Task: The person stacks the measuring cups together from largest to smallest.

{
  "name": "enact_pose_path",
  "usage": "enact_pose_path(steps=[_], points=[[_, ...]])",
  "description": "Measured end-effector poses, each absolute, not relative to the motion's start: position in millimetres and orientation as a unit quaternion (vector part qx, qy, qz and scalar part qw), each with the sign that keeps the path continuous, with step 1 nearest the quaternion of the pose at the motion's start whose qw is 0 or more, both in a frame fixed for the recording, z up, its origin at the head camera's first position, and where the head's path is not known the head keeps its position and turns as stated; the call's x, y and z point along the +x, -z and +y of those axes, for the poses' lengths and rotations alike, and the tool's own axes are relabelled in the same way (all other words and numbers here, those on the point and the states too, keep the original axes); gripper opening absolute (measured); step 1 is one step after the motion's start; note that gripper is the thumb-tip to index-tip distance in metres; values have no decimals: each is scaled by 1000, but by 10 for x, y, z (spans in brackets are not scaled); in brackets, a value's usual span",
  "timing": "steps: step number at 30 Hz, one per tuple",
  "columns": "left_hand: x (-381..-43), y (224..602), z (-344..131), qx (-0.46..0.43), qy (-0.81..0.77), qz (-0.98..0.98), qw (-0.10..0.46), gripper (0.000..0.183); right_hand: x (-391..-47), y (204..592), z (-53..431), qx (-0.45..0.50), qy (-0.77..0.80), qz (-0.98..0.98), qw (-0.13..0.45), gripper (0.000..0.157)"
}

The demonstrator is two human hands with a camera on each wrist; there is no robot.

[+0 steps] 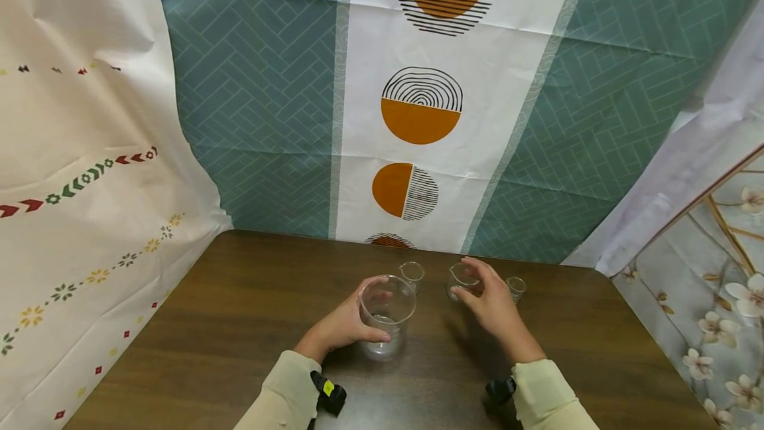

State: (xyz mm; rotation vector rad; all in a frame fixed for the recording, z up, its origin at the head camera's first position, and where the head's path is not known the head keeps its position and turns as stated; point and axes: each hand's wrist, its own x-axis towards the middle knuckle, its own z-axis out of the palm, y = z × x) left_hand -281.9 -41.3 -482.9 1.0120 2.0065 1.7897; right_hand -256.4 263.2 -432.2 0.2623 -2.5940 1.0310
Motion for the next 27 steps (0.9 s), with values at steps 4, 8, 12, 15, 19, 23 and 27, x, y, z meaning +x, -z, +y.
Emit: enact_pose_path(steps=[4, 8, 12, 15, 19, 23, 27], points=[[-2823, 4836, -415, 347, -618, 693, 133, 97, -2575, 4283, 2664, 88, -351, -918, 163, 62], [-2824, 4839, -417, 348, -619, 691, 134, 96, -2596, 4249, 2705, 81, -332, -928, 151, 63], [-2822, 4834, -420, 348, -617, 693, 135, 96, -2625, 4215, 2742, 80, -309, -937, 141, 63], [-2826, 4837, -420, 349, -615, 695, 134, 96, -2646, 4192, 2762, 79, -301, -940, 136, 63], [-2830, 4843, -419, 353, -614, 693, 133, 98, -2682, 4171, 2784, 81, -287, -945, 136, 63], [-2821, 4837, -422, 358, -617, 688, 131, 98, -2722, 4155, 2799, 84, -254, -955, 130, 63], [-2818, 4833, -424, 360, -619, 685, 132, 97, -2761, 4134, 2808, 89, -228, -963, 113, 66]])
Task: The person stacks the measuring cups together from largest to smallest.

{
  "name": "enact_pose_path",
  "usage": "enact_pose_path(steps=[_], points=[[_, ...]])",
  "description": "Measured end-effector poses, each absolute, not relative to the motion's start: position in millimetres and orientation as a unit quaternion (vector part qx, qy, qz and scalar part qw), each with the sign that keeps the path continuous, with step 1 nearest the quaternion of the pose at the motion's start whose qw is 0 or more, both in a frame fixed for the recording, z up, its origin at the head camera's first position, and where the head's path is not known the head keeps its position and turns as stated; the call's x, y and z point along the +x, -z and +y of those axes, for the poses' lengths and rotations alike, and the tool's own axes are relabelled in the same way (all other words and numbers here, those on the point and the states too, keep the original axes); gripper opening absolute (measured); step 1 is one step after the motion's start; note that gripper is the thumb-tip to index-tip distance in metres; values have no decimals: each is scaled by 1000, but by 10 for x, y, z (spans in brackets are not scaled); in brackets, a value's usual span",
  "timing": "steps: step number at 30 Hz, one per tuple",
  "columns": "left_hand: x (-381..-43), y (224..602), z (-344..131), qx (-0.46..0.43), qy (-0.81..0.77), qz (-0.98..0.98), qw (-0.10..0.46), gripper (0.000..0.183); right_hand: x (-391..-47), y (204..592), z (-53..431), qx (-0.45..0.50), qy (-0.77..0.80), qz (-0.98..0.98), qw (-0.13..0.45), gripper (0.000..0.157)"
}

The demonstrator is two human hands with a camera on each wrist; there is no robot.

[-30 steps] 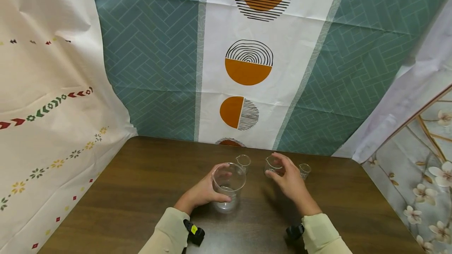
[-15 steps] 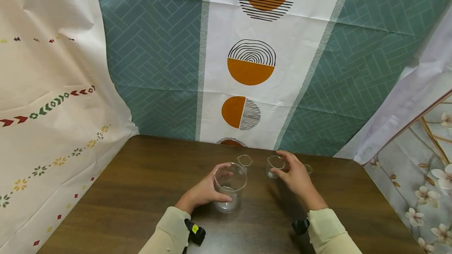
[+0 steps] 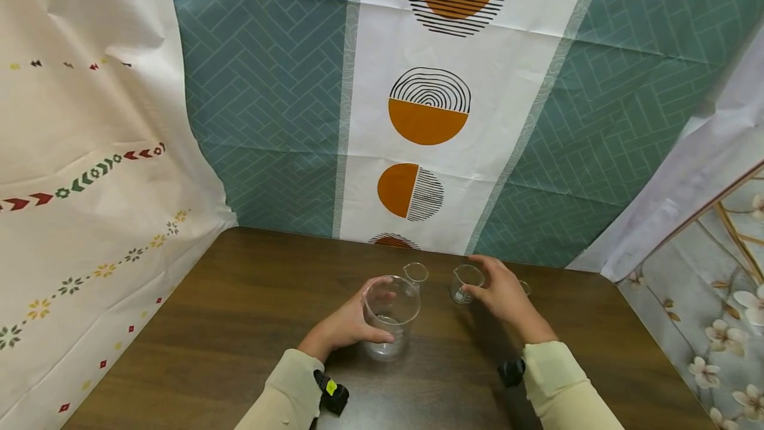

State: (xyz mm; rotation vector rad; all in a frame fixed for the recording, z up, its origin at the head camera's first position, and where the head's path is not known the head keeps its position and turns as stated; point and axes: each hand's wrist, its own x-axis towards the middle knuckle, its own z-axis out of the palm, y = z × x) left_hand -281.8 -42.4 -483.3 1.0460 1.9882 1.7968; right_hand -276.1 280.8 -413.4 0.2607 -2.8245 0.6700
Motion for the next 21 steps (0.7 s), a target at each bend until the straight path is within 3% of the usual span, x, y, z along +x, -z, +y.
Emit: enact_pose_path(steps=[21], points=[[-2816, 4826, -438, 344, -609, 701, 139, 94, -2980, 4079, 2771, 102, -194, -975, 34, 66]])
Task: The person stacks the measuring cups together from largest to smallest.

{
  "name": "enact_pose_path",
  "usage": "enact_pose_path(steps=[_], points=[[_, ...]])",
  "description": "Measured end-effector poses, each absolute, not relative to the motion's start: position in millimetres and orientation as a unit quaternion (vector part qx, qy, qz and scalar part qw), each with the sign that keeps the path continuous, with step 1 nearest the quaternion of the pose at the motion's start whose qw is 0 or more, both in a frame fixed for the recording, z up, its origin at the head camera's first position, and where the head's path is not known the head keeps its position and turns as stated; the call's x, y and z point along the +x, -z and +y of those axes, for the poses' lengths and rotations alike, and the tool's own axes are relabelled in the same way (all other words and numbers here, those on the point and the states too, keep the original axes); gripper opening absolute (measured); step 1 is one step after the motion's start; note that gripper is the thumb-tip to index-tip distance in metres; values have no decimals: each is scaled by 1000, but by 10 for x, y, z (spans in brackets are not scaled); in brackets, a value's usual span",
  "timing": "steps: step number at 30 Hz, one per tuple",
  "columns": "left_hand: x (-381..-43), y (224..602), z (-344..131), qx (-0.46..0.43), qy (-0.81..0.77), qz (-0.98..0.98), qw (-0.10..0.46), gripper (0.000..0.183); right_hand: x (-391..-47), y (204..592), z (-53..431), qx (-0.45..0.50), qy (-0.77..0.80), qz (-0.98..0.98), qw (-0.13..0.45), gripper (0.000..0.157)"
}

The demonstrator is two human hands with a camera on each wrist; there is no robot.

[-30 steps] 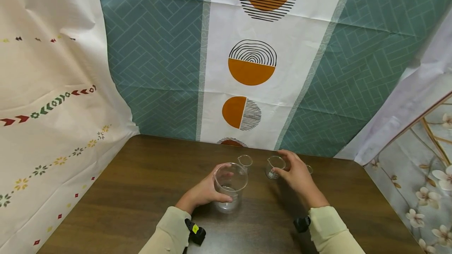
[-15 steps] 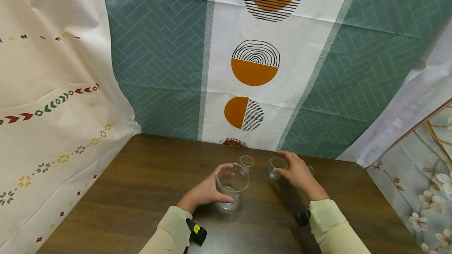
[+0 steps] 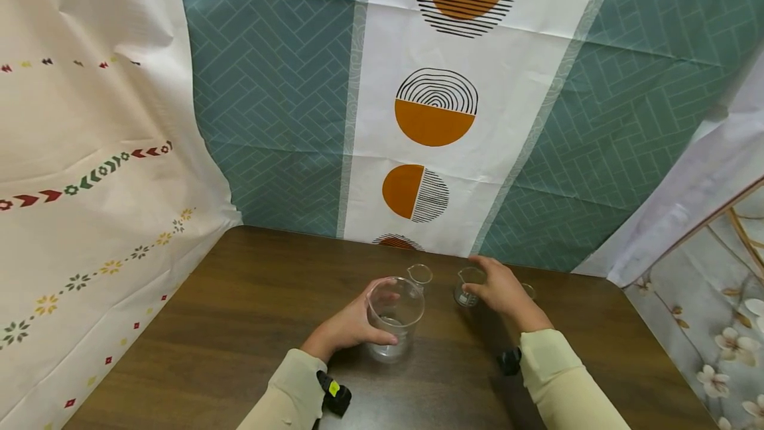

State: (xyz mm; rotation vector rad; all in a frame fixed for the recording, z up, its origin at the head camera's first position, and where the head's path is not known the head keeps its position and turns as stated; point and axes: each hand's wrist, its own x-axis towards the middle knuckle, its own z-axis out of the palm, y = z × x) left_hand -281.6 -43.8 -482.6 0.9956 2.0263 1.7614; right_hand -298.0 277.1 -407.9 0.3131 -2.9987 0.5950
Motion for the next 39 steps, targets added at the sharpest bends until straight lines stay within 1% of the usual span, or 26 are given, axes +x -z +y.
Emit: enact_pose_path(steps=[10, 20, 29, 34, 39], points=[[-2814, 4815, -443, 343, -612, 698, 142, 94, -3048, 4086, 2721, 107, -180, -978, 9, 64], [-2834, 4852, -434, 341, -615, 696, 141, 96, -3081, 4082, 2687, 104, -159, -982, -22, 55], [-2836, 4859, -456, 350, -621, 688, 136, 96, -3086, 4072, 2658, 108, -140, -984, -33, 52], [-2845, 4853, -450, 360, -626, 680, 127, 94, -3083, 4060, 2660, 108, -130, -985, -25, 51], [-2842, 4866, -460, 359, -623, 682, 134, 95, -3054, 4013, 2650, 118, -119, -986, -20, 51]])
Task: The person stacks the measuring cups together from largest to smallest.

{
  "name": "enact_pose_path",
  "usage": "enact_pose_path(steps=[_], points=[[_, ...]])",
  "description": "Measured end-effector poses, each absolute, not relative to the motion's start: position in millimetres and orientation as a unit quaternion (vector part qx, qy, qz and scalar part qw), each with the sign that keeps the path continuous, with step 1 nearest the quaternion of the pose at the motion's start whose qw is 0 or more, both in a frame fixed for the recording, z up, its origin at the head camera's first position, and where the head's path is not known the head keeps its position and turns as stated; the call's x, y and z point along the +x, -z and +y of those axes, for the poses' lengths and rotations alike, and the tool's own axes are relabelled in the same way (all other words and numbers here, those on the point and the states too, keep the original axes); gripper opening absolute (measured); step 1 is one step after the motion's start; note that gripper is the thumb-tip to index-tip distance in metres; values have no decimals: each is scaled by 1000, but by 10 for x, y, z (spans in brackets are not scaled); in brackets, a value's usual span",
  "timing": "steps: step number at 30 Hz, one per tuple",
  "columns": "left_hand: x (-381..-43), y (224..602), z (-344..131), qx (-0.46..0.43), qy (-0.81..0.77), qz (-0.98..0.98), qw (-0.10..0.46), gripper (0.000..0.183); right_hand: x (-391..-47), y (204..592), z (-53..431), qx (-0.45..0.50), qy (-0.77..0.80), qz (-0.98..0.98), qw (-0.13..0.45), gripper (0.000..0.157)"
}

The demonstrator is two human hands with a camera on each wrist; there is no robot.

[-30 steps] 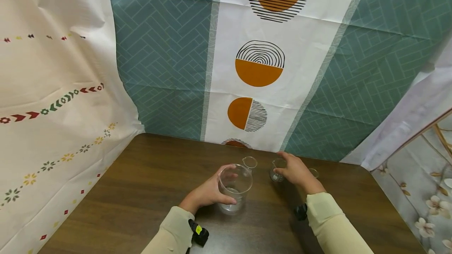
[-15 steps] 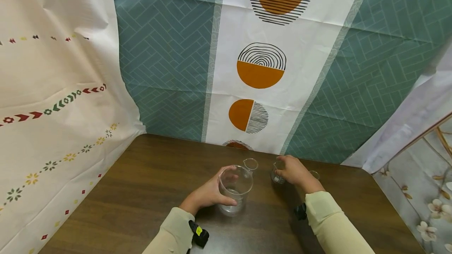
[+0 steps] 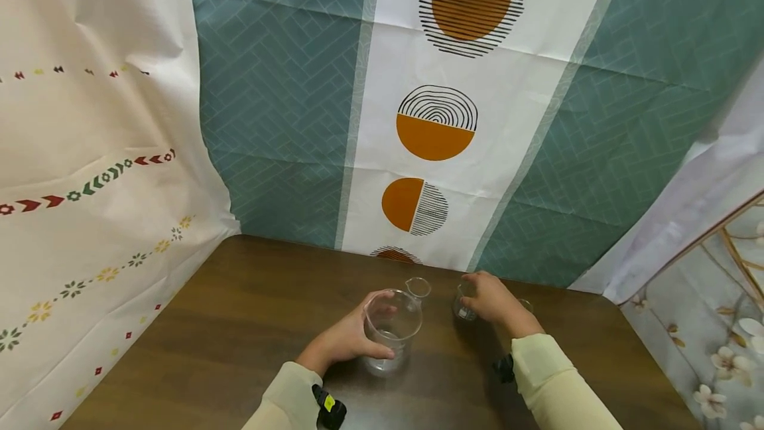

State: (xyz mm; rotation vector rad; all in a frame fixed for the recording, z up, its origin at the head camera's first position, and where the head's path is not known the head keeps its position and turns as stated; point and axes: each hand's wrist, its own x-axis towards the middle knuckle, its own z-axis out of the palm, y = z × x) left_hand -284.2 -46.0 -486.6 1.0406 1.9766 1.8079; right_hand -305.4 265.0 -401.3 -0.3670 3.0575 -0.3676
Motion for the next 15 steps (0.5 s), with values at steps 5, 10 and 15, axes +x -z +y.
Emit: enact_pose_path(steps=[5, 10, 15], points=[[-2821, 4889, -466, 349, -621, 687, 139, 96, -3001, 3956, 2630, -132, 108, 985, 8, 50], [-2831, 4883, -463, 350, -620, 689, 135, 95, -2973, 3846, 2606, -142, 100, 985, 1, 50], [-2843, 4877, -458, 354, -620, 687, 133, 95, -2931, 3727, 2571, -149, 91, 985, 0, 50]])
